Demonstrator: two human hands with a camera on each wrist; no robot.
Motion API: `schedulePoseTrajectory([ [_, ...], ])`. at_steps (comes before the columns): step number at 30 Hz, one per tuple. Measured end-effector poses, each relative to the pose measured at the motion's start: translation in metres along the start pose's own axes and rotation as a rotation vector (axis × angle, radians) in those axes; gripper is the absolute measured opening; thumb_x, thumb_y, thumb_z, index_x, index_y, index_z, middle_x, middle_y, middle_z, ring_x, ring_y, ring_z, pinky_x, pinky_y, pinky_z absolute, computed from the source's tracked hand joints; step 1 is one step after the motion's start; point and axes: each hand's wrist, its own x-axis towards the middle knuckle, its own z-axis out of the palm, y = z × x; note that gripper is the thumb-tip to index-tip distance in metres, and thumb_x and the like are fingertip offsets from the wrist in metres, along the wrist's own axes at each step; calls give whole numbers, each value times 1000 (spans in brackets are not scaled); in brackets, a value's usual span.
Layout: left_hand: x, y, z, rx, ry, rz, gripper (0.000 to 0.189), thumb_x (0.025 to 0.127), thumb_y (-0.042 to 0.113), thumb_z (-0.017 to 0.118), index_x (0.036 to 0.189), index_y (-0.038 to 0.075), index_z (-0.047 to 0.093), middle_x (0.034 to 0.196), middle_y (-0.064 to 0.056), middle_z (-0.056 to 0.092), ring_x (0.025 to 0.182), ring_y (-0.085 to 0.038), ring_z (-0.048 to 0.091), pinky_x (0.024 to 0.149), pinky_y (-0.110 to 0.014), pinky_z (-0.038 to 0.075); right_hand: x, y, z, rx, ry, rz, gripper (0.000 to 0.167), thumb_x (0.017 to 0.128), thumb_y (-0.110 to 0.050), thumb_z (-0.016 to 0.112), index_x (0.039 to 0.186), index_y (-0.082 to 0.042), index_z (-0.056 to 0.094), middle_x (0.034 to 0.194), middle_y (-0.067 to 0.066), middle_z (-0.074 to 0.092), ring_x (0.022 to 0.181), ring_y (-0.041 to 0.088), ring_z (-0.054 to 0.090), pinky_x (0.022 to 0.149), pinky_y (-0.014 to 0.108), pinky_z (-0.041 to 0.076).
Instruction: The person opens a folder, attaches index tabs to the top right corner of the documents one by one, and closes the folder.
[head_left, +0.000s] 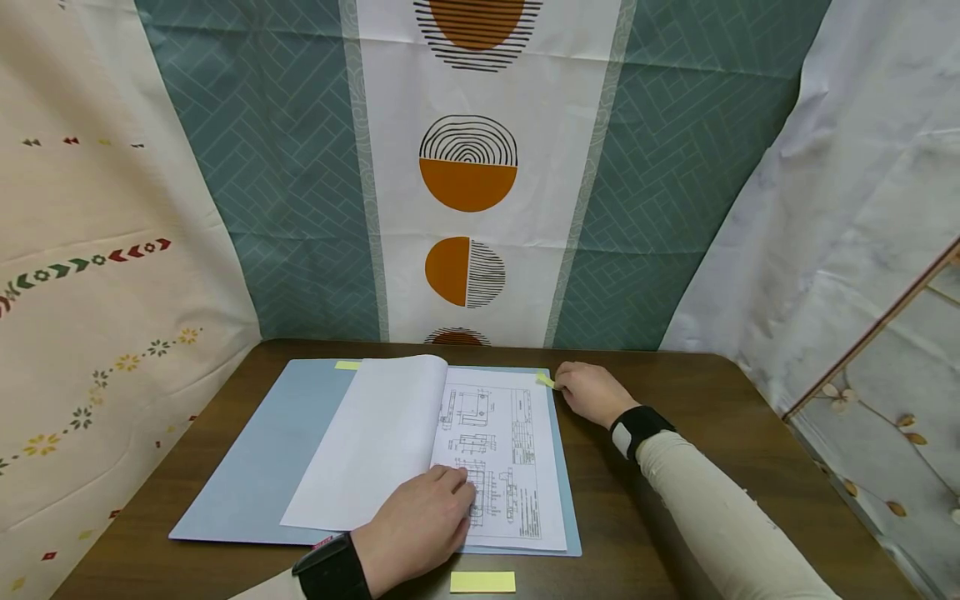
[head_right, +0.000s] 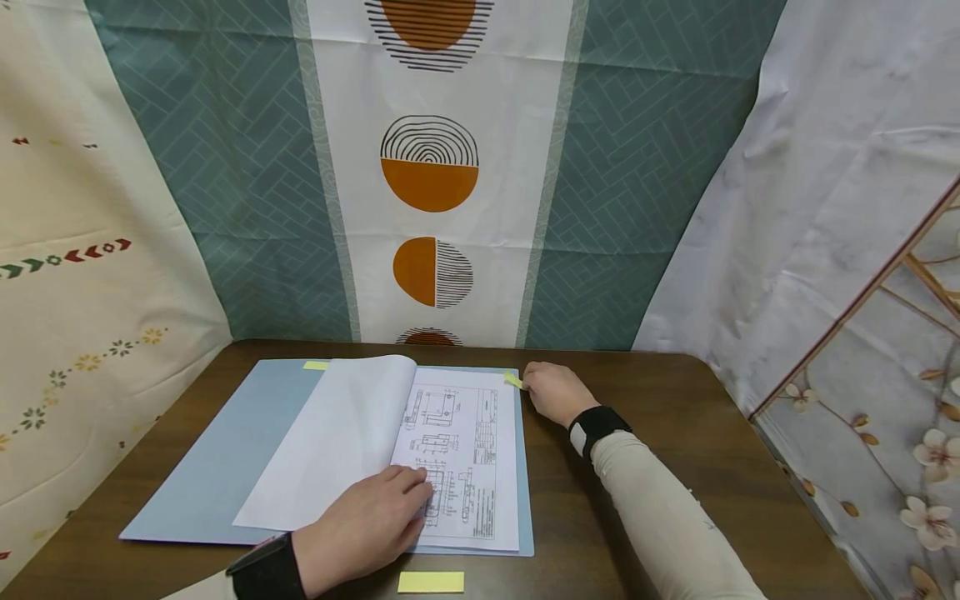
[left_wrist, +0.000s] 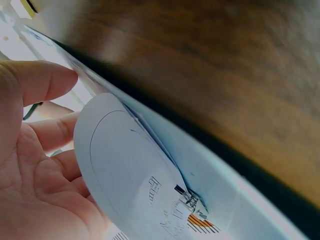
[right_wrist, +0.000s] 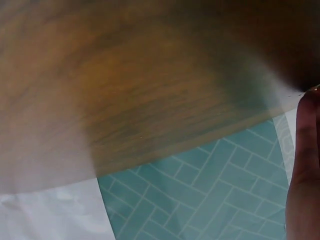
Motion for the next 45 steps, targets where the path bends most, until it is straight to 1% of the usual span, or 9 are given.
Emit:
schedulePoseTrajectory([
  [7,0,0,0,0,-8,-4,33,99,34,82,122,11,78,124,-7,75,113,-23,71,102,-38,60,5,-4,5,43,39,42,11,98,-7,85,109,-9,86,104,3,77,93,18,72,92,39,63],
  [22,0,0,-2,4,3,6,32,100,34,81,122,11,77,122,-6,75,111,-22,70,102,-37,59,5,-1,3,-3,34,-11,28,95,1,84,120,-11,87,109,4,77,95,19,70,94,37,62],
  [26,2,-1,-7,15,-37,23,33,100,34,81,122,11,78,122,-6,75,109,-22,70,100,-36,60,5,-2,2,-2,36,-22,27,95,2,84,119,-10,87,110,5,78,98,21,72,95,38,62],
  [28,5,-2,-12,20,-78,33,30,99,33,81,120,11,78,116,-4,74,101,-20,68,94,-34,61,5,-2,3,6,40,-28,26,95,2,84,118,-10,87,111,5,78,99,22,73,96,39,62],
  [31,14,-5,-23,16,-150,39,24,98,30,82,114,12,80,104,-1,73,86,-16,63,85,-32,60,5,-1,4,11,48,-37,25,95,2,84,116,-9,87,111,6,78,101,23,74,97,40,62],
  [33,22,-8,-29,20,-186,36,23,98,30,81,114,13,81,104,0,75,86,-15,65,86,-32,61,5,-1,4,9,48,-40,24,95,2,85,116,-9,87,112,5,79,103,23,74,97,40,62],
  [36,36,-11,-38,50,-206,21,34,99,34,81,126,12,80,124,-3,77,110,-18,74,101,-36,60,5,0,4,6,45,-34,24,95,2,85,116,-10,87,113,5,79,105,22,74,97,39,61],
  [40,58,-17,-42,90,-206,0,56,102,42,78,147,11,70,154,-6,66,147,-26,58,119,-45,48,5,-1,3,16,39,-18,24,95,1,85,116,-9,87,115,5,79,107,23,74,99,40,61],
  [45,90,-24,-35,121,-212,5,68,105,50,73,159,11,59,166,-6,55,157,-27,45,126,-47,38,4,-2,5,28,27,11,22,96,0,85,116,-9,87,115,6,78,106,24,74,100,42,61],
])
